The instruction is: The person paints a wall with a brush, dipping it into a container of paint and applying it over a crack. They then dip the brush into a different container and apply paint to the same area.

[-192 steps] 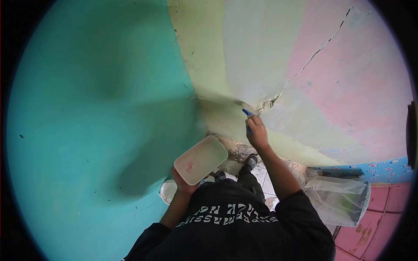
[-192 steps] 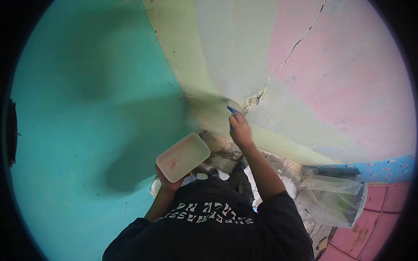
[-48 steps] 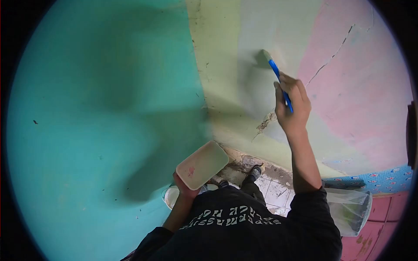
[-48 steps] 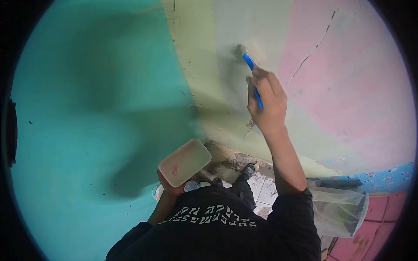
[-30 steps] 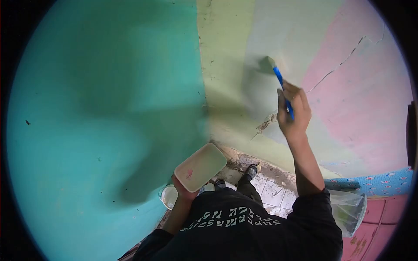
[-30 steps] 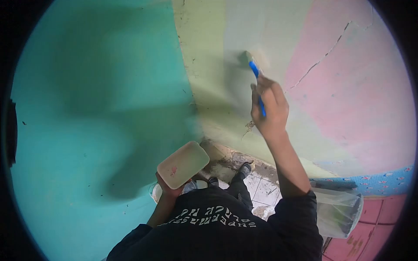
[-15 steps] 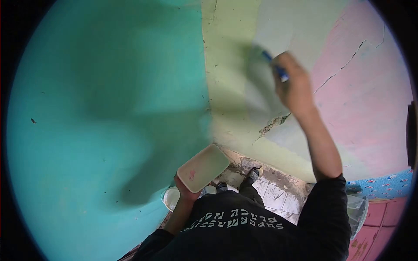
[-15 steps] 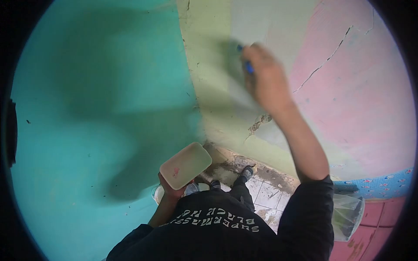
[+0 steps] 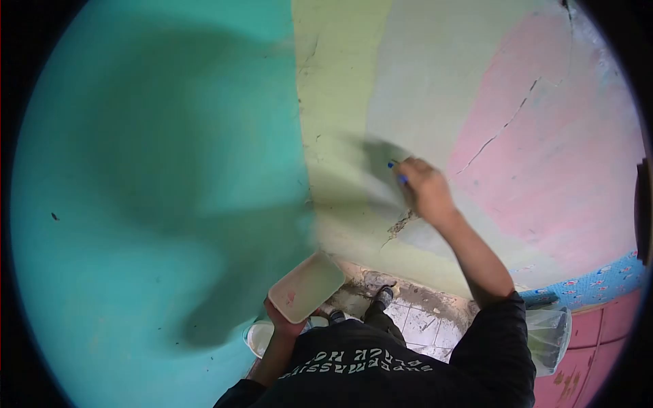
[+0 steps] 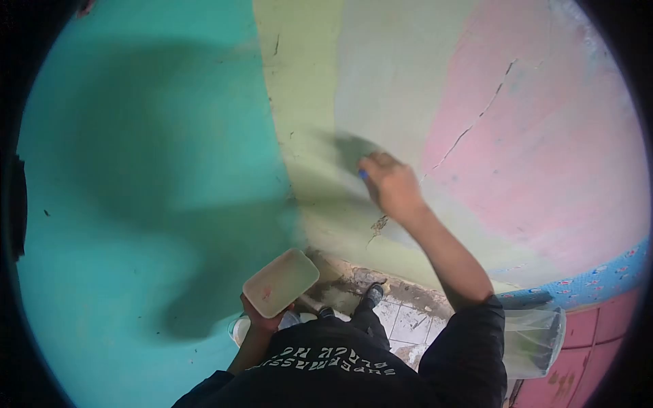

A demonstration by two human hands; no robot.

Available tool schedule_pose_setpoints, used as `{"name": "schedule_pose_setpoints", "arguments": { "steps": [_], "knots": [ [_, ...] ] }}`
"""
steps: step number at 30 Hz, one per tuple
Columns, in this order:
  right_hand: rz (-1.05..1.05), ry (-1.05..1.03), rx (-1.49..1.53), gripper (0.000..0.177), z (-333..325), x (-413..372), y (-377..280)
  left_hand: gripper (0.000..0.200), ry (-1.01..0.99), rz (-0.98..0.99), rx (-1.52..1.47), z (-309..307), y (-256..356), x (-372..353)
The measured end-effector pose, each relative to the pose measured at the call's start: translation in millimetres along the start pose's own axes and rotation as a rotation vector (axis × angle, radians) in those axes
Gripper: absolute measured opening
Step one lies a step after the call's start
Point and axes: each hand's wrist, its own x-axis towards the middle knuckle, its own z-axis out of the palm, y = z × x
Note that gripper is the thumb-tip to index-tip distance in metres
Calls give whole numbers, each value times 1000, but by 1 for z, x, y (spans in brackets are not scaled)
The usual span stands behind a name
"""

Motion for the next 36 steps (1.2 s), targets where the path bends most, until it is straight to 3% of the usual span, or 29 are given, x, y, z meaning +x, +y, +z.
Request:
{"name": "schedule_pose_setpoints", "arguments": {
  "steps": [2,3,7,9,11,13,14,15,17,18,21,24,25,27,29,30,32,34,36],
  "knots": [
    [-44,148,63,20,-56,34,4,78,-21,-270,-461,-6,-5,6],
    [9,192,79,20,-85,45,4,78,-66,-279,-457,-5,-5,6],
    [-142,577,-125,19,-193,80,-16,80,-94,-328,-464,2,-4,2],
    [-336,846,-332,20,-218,87,-26,80,-121,-350,-484,-1,-6,0],
    [-436,910,-468,21,-218,82,-22,80,-144,-355,-519,-6,-9,2],
    [-298,736,-308,22,-182,58,-19,81,-151,-333,-567,9,-2,-5],
    [-204,392,-462,19,-165,42,-25,81,-216,-332,-537,8,-1,-1],
    [-345,234,-266,20,-136,27,-13,82,-281,-327,-506,3,-2,3],
    [-257,17,-23,25,-89,1,-18,83,-357,-301,-455,-2,-5,2],
    [-237,9,14,22,-76,-1,-11,84,-374,-281,-430,0,-2,0],
    [65,50,175,17,-118,28,11,87,-437,-160,-221,11,2,0],
    [-183,351,92,14,-220,78,6,91,-412,-13,127,31,14,-16],
    [-257,459,24,11,-257,92,4,93,-425,-14,115,33,14,-15],
    [-258,695,-175,13,-311,112,-12,95,-478,-66,-50,32,14,-13],
    [-333,900,-204,15,-329,127,-18,97,-453,-57,-53,27,13,-11],
    [-272,948,-271,17,-327,125,-21,98,-389,6,93,30,12,-17],
    [-474,873,-620,28,-307,118,-9,97,-368,-57,38,31,14,-15],
    [-473,542,-668,30,-243,90,2,93,-452,-314,-357,29,19,-6],
    [-603,189,-744,29,-175,49,-6,90,-459,-327,-380,26,19,-1]
  ]
}}
